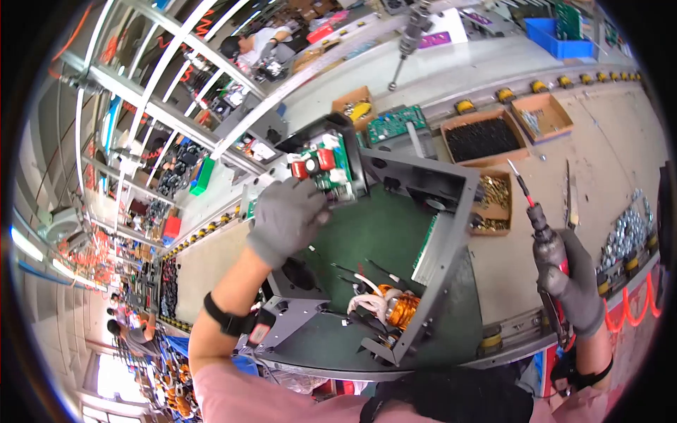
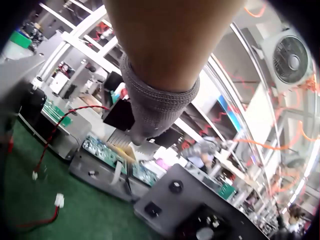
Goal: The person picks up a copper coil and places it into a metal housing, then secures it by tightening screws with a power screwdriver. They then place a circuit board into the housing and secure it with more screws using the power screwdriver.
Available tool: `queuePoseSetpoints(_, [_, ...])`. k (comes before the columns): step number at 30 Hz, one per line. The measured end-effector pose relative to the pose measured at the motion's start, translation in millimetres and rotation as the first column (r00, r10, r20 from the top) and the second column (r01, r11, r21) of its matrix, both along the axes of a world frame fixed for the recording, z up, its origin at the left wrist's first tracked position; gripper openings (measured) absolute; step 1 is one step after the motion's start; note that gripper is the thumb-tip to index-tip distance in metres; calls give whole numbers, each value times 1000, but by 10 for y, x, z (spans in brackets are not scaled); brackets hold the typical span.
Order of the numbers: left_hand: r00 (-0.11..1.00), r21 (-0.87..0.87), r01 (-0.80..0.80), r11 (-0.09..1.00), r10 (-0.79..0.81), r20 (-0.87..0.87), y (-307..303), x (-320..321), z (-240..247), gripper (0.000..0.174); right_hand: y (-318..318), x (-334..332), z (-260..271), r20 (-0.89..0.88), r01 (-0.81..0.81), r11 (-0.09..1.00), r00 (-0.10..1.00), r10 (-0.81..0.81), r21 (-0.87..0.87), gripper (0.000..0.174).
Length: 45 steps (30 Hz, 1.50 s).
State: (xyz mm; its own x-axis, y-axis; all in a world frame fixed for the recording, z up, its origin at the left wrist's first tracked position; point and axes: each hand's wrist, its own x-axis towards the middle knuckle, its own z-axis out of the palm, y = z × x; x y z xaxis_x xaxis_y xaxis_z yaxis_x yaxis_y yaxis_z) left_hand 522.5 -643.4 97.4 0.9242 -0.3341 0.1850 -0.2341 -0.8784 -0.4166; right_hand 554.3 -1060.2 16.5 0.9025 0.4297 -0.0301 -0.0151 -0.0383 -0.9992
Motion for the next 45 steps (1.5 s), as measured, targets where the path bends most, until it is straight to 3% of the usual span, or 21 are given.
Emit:
queuePoseSetpoints(2, [977,95,197,976,-187,-103,-284,-84,49,18,-45,-16,-36,13,1,1000,1000,-1,-3,58])
queuePoseSetpoints(3, [970,87,221,971,-210,-121,-372,-80,40,18,-69,-30,-59,21,1,1000,1000,0,-14,57])
queuePoseSetpoints(5, [893,76,363,929,-324,-312,-509,-64,1,17,-139,-57,-69,13,16,999,1000,-15,-28,57])
queuePoseSetpoints(12, [785,44,510,859,-444,-432,-714,10,-129,17,-357,-100,-168,-34,-42,999,999,41,-27,52])
queuePoseSetpoints(22, [740,-38,493,869,-442,-508,-753,-57,-86,23,-435,93,-305,6,-172,913,982,188,-369,62])
queuePoseSetpoints(26, [752,-81,502,861,-481,-450,-729,18,-212,23,-416,158,-200,-29,-260,862,961,275,-436,67])
queuePoseSetpoints(29, [722,-54,509,859,-460,-517,-774,91,-270,22,-380,203,-172,-18,-313,784,933,360,-535,74])
queuePoseSetpoints(31, [719,-68,505,861,-463,-518,-782,94,-250,21,-337,235,-144,-19,-314,672,913,408,-671,78])
queuePoseSetpoints(34, [719,-93,506,857,-479,-503,-809,33,-237,20,-274,286,-148,22,-293,622,894,447,-726,79])
queuePoseSetpoints(42, [656,-156,528,835,-518,-549,-849,110,-299,21,-277,317,-174,67,-246,672,913,403,-699,71])
queuePoseSetpoints(45, [695,-106,528,843,-500,-517,-853,96,-281,22,-304,319,-173,43,-252,663,918,395,-705,71])
